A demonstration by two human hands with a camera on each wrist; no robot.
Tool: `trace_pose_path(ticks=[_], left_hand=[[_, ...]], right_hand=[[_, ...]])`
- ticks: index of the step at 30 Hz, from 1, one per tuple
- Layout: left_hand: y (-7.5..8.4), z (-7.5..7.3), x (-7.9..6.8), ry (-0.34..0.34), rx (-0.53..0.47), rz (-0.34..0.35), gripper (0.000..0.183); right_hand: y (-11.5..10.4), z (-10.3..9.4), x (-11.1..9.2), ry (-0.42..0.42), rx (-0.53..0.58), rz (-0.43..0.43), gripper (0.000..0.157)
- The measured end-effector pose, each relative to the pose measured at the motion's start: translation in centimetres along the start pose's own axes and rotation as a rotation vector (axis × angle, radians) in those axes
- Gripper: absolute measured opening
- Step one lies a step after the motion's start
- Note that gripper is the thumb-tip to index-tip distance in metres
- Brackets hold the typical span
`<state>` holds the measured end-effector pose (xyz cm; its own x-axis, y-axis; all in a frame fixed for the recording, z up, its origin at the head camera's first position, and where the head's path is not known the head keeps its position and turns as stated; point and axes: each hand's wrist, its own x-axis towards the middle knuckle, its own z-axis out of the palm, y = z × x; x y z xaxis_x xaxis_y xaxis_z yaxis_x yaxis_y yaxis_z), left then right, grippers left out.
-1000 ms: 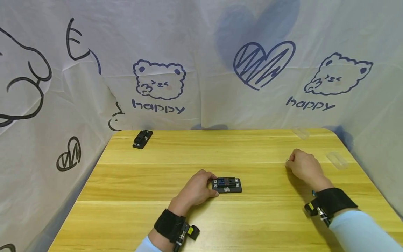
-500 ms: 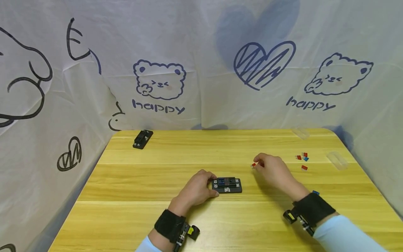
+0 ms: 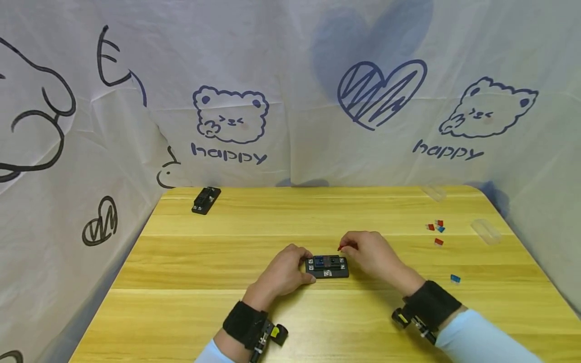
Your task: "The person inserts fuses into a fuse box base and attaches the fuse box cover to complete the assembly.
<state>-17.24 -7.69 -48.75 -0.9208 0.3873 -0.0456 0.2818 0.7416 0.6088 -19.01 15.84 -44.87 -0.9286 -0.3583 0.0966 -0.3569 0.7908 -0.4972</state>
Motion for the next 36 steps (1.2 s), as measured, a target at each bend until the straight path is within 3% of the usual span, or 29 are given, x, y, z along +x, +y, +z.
trace_pose_path(ticks=[6, 36], left_hand=[[0.0, 0.0, 0.1, -0.005, 0.005, 0.000, 0.049], [0.1, -0.2, -0.1, -0.006, -0.004, 0.000, 0.049]], right_hand=[[-0.4, 0.6, 0.0, 0.037, -0.038, -0.049, 0.004], [-0.8, 2.1, -0.3, 0.048, -0.103, -0.105, 0.004]])
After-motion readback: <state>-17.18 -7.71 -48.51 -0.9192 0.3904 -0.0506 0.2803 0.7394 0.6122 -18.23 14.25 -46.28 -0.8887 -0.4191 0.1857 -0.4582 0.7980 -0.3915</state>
